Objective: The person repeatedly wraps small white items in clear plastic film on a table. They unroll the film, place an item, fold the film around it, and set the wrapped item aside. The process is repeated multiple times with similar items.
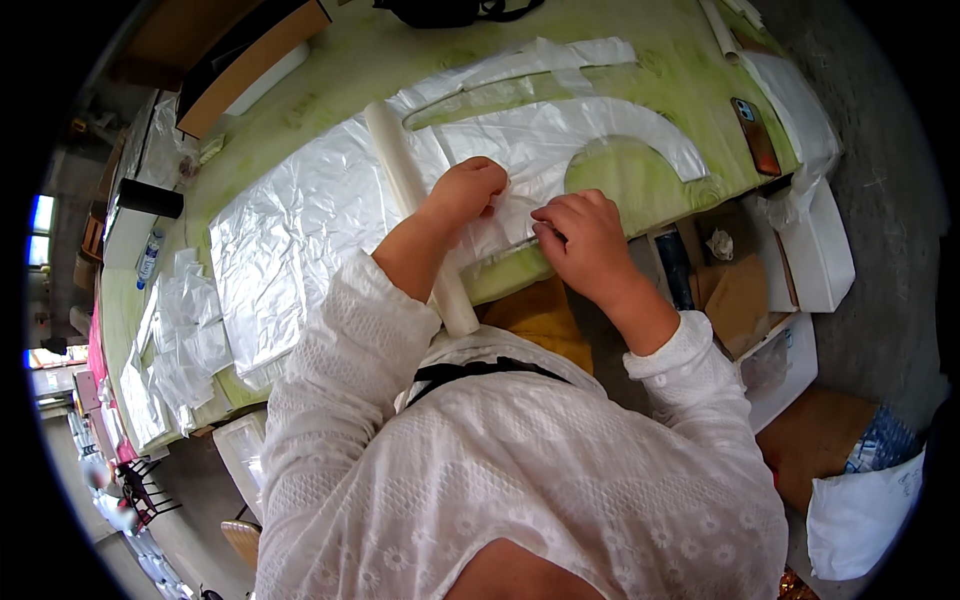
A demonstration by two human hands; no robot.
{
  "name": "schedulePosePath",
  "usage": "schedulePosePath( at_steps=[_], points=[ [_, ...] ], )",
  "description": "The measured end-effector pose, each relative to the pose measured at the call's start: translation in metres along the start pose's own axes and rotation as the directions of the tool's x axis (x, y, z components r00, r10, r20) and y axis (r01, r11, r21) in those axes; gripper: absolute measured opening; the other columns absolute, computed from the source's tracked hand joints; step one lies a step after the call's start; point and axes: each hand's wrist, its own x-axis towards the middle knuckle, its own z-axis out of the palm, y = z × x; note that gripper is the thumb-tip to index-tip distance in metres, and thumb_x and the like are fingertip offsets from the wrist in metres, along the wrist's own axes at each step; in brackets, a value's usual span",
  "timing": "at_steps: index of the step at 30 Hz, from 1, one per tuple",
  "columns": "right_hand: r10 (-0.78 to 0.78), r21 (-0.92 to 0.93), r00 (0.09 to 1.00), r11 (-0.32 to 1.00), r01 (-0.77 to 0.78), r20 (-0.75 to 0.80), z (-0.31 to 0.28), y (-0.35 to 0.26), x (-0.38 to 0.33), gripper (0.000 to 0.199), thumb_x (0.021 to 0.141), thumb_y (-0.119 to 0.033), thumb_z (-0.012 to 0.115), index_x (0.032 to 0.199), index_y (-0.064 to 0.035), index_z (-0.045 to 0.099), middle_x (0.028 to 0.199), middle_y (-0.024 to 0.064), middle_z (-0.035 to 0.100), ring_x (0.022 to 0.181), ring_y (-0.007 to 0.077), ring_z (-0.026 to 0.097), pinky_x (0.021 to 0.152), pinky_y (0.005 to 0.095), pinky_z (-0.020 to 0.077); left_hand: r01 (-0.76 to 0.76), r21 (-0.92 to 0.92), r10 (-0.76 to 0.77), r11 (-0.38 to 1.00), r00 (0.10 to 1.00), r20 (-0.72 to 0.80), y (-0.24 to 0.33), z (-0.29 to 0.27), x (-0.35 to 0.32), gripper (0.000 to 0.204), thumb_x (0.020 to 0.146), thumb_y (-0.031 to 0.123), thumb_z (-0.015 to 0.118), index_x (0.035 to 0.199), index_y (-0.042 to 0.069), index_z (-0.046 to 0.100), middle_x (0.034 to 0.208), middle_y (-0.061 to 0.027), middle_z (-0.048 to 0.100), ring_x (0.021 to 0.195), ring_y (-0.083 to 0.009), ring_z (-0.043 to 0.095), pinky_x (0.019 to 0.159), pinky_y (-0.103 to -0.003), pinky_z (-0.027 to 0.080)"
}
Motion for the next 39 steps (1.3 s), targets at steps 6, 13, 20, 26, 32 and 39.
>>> schedulePosePath(
  at_steps=[6,13,20,26,32,39],
  points=[
    [0.063,-0.22,0.992,0.972,-0.085,-0.105,0.029,0.042,0.051,0.02,0.082,-0.015,0.069,0.099,-0.0066,0.072,0.106,0.0094,0.069,0.105,0.0352,0.058,0.092,0.0473,0.0451,-0.042,0.005,0.042,0.999,0.999,0.005,-0.012,0.002,-0.003,0.022,0.086,0.025,0.066,0.1,0.008,0.069,0.086,-0.0008,0.062,0.077,-0.0127,0.055,0.069,-0.029,0.048],
    [-0.346,-0.113,0.932,0.936,0.334,-0.105,0.035,0.046,0.061,0.053,0.078,-0.011,0.069,0.13,-0.0232,0.068,0.147,0.0043,0.056,0.129,0.0347,0.052,0.108,0.0496,0.0407,-0.237,-0.237,0.174,0.942,0.95,-0.261,0.026,0.024,-0.018,0.042,0.092,0.038,0.074,0.116,0.005,0.062,0.097,-0.0006,0.064,0.087,-0.0113,0.057,0.077,-0.03,0.048],
    [-0.026,-0.032,0.973,0.999,0.02,-0.23,0.045,0.06,0.068,0.048,0.078,-0.006,0.068,0.127,-0.0083,0.065,0.135,0.0174,0.06,0.124,0.0406,0.054,0.107,0.0499,0.0431,-0.445,-0.39,0.252,0.806,0.855,-0.454,0.006,-0.063,-0.048,0.02,0.099,0.023,0.067,0.115,0.012,0.062,0.102,0.0013,0.065,0.088,-0.0105,0.06,0.082,-0.033,0.049],
    [-0.037,-0.016,0.978,0.999,0.034,-0.203,0.052,0.063,0.07,0.038,0.079,-0.009,0.071,0.117,-0.0067,0.068,0.116,0.0132,0.068,0.114,0.0353,0.061,0.101,0.0468,0.0468,-0.208,0.145,0.249,0.967,0.664,-0.705,-0.103,-0.203,-0.107,0.027,0.095,0.016,0.07,0.121,0.009,0.064,0.091,0.0016,0.067,0.078,-0.0082,0.061,0.068,-0.026,0.05],
    [-0.031,-0.008,0.98,1.0,0.03,-0.194,0.049,0.067,0.07,0.023,0.078,-0.008,0.07,0.101,-0.0056,0.071,0.106,0.0101,0.071,0.104,0.0325,0.065,0.095,0.0449,0.05,0.06,0.644,0.574,0.762,0.398,-0.716,-0.083,-0.171,-0.107,0.042,0.085,0.009,0.074,0.125,0.008,0.062,0.102,-0.0074,0.066,0.092,-0.0249,0.062,0.085,-0.038,0.051],
    [-0.062,-0.033,0.982,0.998,0.057,-0.181,0.049,0.067,0.072,0.013,0.079,-0.008,0.069,0.091,-0.0055,0.07,0.099,0.0114,0.073,0.096,0.0345,0.067,0.088,0.045,0.0527,-0.429,0.776,0.718,0.463,0.695,-0.044,-0.078,-0.134,-0.112,0.035,0.082,-0.005,0.053,0.111,0.004,0.069,0.125,-0.0147,0.067,0.118,-0.036,0.06,0.104,-0.043,0.047]
  ],
)
